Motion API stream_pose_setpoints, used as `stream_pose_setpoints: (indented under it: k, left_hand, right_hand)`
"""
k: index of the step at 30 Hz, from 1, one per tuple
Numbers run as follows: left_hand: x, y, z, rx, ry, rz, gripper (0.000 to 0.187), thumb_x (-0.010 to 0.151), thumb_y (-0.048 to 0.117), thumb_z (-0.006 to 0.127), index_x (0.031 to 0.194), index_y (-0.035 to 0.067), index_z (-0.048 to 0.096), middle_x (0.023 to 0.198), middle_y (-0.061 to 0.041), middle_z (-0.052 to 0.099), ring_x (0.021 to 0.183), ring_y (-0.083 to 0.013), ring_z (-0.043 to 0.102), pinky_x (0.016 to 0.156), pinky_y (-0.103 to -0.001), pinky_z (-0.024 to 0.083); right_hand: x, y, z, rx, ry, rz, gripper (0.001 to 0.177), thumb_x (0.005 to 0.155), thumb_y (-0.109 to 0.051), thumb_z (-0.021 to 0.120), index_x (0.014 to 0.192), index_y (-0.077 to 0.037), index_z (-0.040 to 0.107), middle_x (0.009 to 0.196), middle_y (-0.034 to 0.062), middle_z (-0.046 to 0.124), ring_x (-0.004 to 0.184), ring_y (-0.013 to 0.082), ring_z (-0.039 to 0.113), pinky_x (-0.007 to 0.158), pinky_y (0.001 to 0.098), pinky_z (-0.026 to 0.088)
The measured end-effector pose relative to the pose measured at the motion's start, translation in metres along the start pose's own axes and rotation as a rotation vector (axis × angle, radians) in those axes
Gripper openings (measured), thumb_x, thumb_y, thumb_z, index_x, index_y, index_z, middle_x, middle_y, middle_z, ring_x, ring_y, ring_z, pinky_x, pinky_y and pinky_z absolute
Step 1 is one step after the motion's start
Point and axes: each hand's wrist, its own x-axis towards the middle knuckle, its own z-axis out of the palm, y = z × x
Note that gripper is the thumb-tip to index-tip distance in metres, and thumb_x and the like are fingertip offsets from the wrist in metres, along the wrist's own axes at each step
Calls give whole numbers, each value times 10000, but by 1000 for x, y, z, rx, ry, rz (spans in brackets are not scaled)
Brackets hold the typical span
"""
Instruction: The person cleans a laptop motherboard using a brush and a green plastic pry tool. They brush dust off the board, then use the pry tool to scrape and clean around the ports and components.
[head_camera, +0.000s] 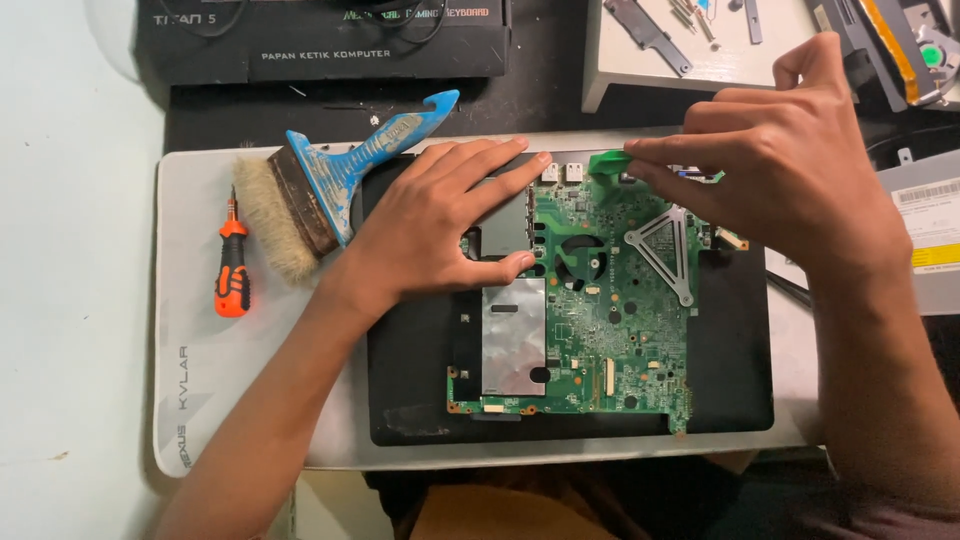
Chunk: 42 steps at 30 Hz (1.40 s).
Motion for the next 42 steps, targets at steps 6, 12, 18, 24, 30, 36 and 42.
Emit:
stream_pose_setpoints:
  k: [6, 12, 18, 24, 30, 36, 42]
  left_hand:
    - [0, 1, -2, -16, -3, 3, 836, 1121, 574, 808, 1786, 142, 542, 1759, -189, 645, 1619, -403, 623, 1344, -599, 467]
    - [1, -1, -4, -21, -8, 2, 844, 1103, 555, 819, 1783, 136, 546, 1759, -192, 646, 1615, -407, 624, 1344, -598, 461]
    - [2, 1, -8, -64, -41, -26, 862, 1092, 537, 847, 1783, 126, 537, 1757, -165, 652, 1643, -370, 605, 1346, -570, 443]
    - [4, 3, -11, -114, -40, -56, 817, 1069, 467, 859, 1730, 69, 593, 1755, -155, 651, 1609, -380, 630, 1313, -559, 450]
    - [3, 5, -13, -114, -40, -74, 853, 1072, 490, 877, 1747, 68, 571, 1783, -150, 632, 1640, -362, 622, 1354, -586, 453]
    - [4, 7, -17, -95, -60, -60, 842, 1081, 460, 881, 1745, 55, 558, 1778, -162, 628, 1676, -327, 576, 1385, -561, 424]
    - [20, 15, -31, -265, -161, -248, 794, 1086, 626, 679, 1718, 167, 535, 1744, -110, 644, 1587, -368, 609, 1284, -586, 393]
  right_hand:
    - [1, -1, 3, 49, 44, -26, 118, 1261, -470, 940, 1311, -377, 994, 893, -119, 781, 823, 166, 748, 1071, 490, 372]
    - [3, -2, 11, 4, 100, -39, 104, 1274, -500, 970, 1322, -412, 999, 850, -128, 725, 756, 164, 686, 1025, 481, 375]
    - [2, -17, 9, -103, 143, -13, 179, 1304, -461, 1018, 1177, -532, 914, 769, -146, 643, 648, 140, 572, 1024, 466, 407]
    - [1, -50, 0, -206, 42, 102, 241, 1217, -394, 881, 1441, -405, 791, 911, -92, 803, 647, 188, 726, 1013, 474, 451]
    - [4, -69, 12, -174, 134, 236, 222, 1222, -288, 963, 1194, -416, 784, 798, -131, 705, 534, 140, 574, 967, 463, 457]
    - [-5, -28, 13, -193, 219, 240, 211, 1396, -450, 935, 1599, -394, 923, 1174, -130, 928, 721, 95, 689, 1051, 418, 392]
    - [-4, -3, 18, 43, 196, 202, 95, 1377, -257, 783, 1448, -196, 801, 1299, -21, 947, 879, 196, 838, 1127, 529, 426]
